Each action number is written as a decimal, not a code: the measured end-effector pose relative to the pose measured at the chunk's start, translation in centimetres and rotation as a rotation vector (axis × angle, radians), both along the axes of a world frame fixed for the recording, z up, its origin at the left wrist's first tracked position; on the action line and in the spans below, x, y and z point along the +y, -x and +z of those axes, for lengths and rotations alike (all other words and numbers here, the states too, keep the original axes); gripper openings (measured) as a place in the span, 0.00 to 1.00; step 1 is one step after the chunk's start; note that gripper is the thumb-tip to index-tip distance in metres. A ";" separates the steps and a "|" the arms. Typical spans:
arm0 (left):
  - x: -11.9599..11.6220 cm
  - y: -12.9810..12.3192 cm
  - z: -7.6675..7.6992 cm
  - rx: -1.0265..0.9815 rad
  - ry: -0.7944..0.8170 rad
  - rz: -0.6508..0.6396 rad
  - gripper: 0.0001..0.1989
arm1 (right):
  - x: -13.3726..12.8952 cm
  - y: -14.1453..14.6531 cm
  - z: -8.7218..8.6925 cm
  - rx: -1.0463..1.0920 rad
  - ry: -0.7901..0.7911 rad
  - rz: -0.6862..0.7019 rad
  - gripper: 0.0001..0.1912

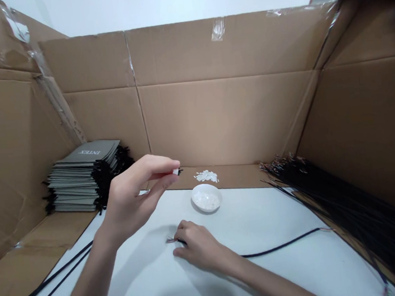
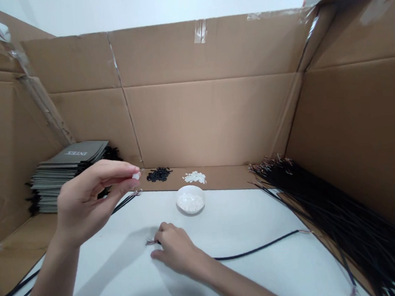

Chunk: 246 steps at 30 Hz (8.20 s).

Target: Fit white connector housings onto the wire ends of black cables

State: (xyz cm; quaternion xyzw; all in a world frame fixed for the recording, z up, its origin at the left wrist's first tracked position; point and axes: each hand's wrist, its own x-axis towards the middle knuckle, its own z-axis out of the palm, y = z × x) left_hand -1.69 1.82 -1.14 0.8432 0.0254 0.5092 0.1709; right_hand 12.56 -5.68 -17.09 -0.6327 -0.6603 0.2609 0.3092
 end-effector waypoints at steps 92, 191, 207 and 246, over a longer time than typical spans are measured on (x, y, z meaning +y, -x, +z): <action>-0.7 -0.7 -2.1 0.230 -0.054 -0.168 0.05 | -5.6 -1.7 9.4 0.946 -0.166 -0.082 0.13; -0.9 -3.3 -4.0 0.182 0.808 -0.241 0.08 | -5.3 -1.2 8.1 0.879 -0.411 -0.283 0.14; -0.4 -2.9 -4.5 0.199 0.509 -0.166 0.06 | -5.3 -1.4 8.7 0.949 -0.275 -0.231 0.16; 0.1 -2.1 -3.4 0.347 0.289 -0.262 0.06 | -5.4 -1.6 8.9 0.936 -0.222 -0.206 0.17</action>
